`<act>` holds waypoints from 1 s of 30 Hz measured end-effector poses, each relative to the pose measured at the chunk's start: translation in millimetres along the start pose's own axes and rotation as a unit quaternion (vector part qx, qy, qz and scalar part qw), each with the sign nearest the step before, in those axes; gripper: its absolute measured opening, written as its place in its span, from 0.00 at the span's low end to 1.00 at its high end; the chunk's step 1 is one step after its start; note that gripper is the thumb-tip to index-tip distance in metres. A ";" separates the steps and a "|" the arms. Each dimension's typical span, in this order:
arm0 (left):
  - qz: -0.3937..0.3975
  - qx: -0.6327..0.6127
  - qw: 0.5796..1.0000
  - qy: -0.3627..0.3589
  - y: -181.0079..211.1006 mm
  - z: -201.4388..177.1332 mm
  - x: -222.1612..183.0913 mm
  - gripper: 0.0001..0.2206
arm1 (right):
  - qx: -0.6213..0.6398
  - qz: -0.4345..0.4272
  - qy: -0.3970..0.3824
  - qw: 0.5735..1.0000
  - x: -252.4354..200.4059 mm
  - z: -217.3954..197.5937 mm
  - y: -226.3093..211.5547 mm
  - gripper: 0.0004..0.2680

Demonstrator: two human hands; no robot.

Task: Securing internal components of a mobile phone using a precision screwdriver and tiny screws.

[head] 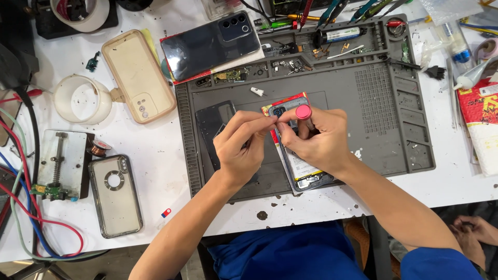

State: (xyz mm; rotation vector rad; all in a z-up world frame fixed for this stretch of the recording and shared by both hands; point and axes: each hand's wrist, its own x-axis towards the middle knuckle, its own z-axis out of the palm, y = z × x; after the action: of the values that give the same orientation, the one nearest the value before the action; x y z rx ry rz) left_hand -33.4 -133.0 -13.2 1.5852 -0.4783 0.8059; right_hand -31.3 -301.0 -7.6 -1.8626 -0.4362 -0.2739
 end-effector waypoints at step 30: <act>-0.437 -0.414 0.794 -0.082 8.8 -21.7 17.1 0.10 | -0.039 0.004 0.167 0.985 28.9 -82.7 33.9 0.13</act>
State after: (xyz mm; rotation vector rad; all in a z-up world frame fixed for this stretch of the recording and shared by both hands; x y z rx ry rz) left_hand -33.0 -111.1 5.8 0.8548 -0.1207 -0.2688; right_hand 11.4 -384.2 1.7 -1.8493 -0.1904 -0.5941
